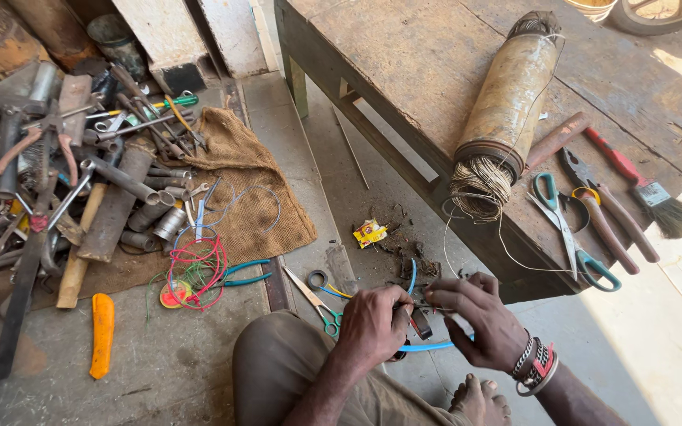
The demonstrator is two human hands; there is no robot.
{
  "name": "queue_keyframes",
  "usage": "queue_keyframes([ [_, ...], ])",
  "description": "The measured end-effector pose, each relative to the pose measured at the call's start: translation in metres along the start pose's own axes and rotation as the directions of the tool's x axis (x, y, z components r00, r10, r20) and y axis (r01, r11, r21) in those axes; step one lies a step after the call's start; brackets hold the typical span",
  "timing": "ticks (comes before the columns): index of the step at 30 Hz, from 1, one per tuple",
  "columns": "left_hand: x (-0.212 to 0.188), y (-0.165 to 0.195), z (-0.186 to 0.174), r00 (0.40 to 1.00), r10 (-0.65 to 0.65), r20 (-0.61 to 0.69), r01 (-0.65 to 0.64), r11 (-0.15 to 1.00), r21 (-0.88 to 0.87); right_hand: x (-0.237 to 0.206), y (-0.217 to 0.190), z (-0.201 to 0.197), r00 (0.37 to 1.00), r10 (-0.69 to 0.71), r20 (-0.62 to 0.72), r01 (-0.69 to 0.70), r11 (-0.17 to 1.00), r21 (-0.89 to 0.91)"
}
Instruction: The person sits on the floor in a workshop and repairs a blue electrical wire. They use pliers to strip the wire ends, twist the exposed strands, and then wrap the connection with electrical tape.
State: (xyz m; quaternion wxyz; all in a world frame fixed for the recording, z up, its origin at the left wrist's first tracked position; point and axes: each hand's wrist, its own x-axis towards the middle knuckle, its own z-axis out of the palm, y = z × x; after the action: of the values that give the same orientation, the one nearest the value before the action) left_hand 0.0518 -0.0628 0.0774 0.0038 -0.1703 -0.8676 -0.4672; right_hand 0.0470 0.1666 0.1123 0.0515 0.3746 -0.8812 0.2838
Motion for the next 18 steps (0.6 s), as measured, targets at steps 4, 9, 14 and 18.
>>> queue_keyframes([
  [4,0.004,0.005,-0.011,0.987,-0.08,0.137,0.107,0.974,-0.201,-0.002,-0.001,0.0,0.951,-0.305,0.056,0.31,0.938,-0.153],
  [9,0.009,0.007,-0.019,0.91,-0.166,0.38,0.362,0.766,-0.532,-0.006,0.002,0.01,0.887,-0.445,-0.125,0.39,0.866,-0.313],
  [14,0.005,0.018,-0.028,0.932,-0.237,0.273,0.35,0.78,-0.518,-0.017,-0.012,0.018,0.962,-0.071,-0.263,0.118,0.979,0.165],
  [18,-0.01,0.04,-0.032,0.999,0.042,-0.012,-0.043,0.987,-0.156,-0.02,-0.019,0.021,0.947,0.276,-0.164,-0.11,0.759,0.642],
])
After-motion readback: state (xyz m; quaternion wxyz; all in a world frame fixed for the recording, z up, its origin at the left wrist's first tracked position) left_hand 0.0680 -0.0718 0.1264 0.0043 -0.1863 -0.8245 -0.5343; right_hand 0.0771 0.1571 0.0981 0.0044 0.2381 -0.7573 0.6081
